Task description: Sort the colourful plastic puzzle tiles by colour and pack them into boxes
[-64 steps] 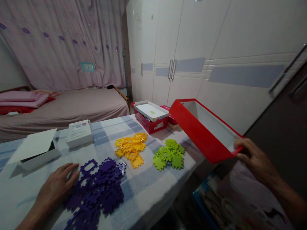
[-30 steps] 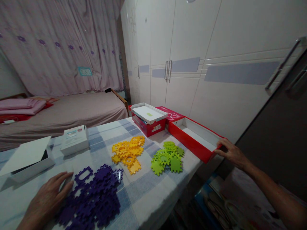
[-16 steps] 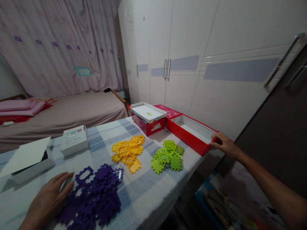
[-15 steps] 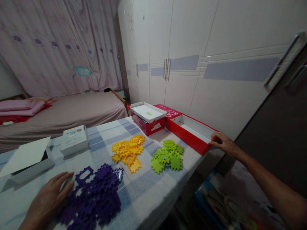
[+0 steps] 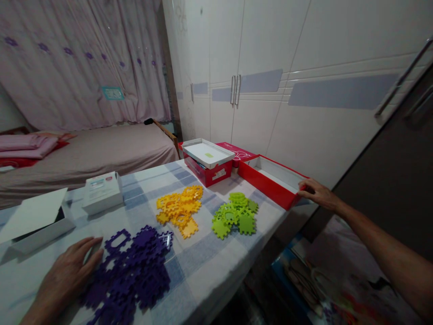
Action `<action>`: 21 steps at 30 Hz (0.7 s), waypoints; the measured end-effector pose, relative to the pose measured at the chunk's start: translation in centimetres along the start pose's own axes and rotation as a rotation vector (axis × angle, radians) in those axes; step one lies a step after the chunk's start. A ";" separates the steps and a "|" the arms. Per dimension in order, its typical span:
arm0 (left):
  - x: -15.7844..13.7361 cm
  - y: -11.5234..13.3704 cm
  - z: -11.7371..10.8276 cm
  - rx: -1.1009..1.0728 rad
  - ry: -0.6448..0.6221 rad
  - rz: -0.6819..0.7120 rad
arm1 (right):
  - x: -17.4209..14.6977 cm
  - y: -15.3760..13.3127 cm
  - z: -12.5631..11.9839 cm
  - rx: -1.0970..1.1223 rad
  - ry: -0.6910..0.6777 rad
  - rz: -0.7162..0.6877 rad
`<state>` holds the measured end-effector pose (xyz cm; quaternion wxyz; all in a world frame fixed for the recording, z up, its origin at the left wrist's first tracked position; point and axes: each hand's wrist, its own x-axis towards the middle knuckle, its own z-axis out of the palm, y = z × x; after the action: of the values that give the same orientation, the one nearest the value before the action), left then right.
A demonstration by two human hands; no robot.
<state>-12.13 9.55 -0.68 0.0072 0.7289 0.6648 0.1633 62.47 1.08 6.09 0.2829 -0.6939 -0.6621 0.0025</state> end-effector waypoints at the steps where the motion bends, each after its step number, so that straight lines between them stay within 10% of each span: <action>1: 0.0 0.1 -0.1 0.001 -0.018 -0.007 | 0.1 0.2 0.1 0.006 0.004 0.000; 7: -0.1 0.9 -0.7 0.005 -0.048 -0.018 | -1.0 -0.4 0.3 -0.143 0.190 0.036; 12: 0.0 0.8 -0.6 0.030 -0.036 -0.002 | -4.0 -6.7 1.2 -0.388 0.490 -0.078; 16: 0.1 0.2 -0.3 0.041 -0.023 0.026 | -5.0 -9.9 3.7 -0.461 0.526 -0.060; 21: 0.1 0.1 -0.2 0.019 -0.031 -0.002 | -4.2 -7.1 6.1 -0.346 0.462 0.060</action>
<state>-12.04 9.56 -0.45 0.0105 0.7307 0.6669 0.1457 53.11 -0.66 2.17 0.3034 -0.7334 -0.5498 -0.2605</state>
